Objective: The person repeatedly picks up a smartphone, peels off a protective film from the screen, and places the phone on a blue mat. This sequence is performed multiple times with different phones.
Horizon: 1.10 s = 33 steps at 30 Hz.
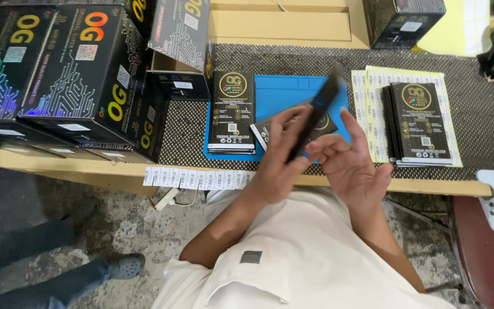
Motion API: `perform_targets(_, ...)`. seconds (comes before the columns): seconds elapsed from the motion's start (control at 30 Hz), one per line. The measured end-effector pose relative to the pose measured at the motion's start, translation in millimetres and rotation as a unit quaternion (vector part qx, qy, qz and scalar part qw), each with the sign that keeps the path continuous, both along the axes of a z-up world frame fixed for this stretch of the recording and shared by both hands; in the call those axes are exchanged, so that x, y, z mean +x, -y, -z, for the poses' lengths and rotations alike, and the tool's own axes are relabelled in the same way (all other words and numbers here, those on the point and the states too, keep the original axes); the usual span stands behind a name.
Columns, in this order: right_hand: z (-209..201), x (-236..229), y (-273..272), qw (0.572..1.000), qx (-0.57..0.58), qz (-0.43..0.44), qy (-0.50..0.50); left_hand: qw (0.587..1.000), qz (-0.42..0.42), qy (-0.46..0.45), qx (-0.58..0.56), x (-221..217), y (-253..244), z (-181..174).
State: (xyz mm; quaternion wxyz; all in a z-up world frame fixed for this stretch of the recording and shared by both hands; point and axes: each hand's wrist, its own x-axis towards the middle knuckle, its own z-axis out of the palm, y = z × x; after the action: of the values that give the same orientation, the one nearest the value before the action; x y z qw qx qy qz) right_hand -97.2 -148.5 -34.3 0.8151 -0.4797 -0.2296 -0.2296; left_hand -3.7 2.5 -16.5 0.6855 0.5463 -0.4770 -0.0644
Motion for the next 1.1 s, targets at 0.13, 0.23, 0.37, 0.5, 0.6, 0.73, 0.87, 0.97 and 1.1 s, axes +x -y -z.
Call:
perform_targets(0.13, 58, 7, 26, 0.998, 0.034, 0.04, -0.023, 0.982, -0.099, 0.143, 0.069, -12, 16, -6)
perform_targets(0.23, 56, 0, 23, 0.985, 0.01, 0.151, -0.078, 0.941, -0.187, 0.24, 0.15, -18, 36, 8)
perform_targets(0.37, 43, -6, 32, 0.918, 0.11, 0.3, -0.236, 0.91, -0.218, 0.31, 0.168, -11, 50, 20)
perform_targets(0.5, 34, -16, 51, 0.885, 0.171, 0.372, -0.221, 0.918, -0.211, 0.279, 0.189, 6, 32, -3)
perform_targets(0.6, 32, -21, 76, 0.886, 0.166, 0.385, -0.199, 0.867, -0.246, 0.304, 0.309, 14, 24, -13)
perform_targets(0.73, 35, -38, 95, 0.889, 0.141, 0.383, -0.208, 0.741, -0.285, 0.369, 0.483, 21, 43, 19)
perform_targets(0.87, 34, -44, 98, 0.888, 0.118, 0.398, -0.2, 0.799, -0.294, 0.333, 0.405, 16, 37, 7)
perform_targets(0.97, 27, -46, 96, 0.884, 0.138, 0.404, -0.189, 0.839, -0.275, 0.292, 0.368, 15, 31, -4)
perform_targets(1.1, 18, -53, 93, 0.887, 0.121, 0.411, -0.171, 0.869, -0.255, 0.263, 0.333, 18, 26, 1)
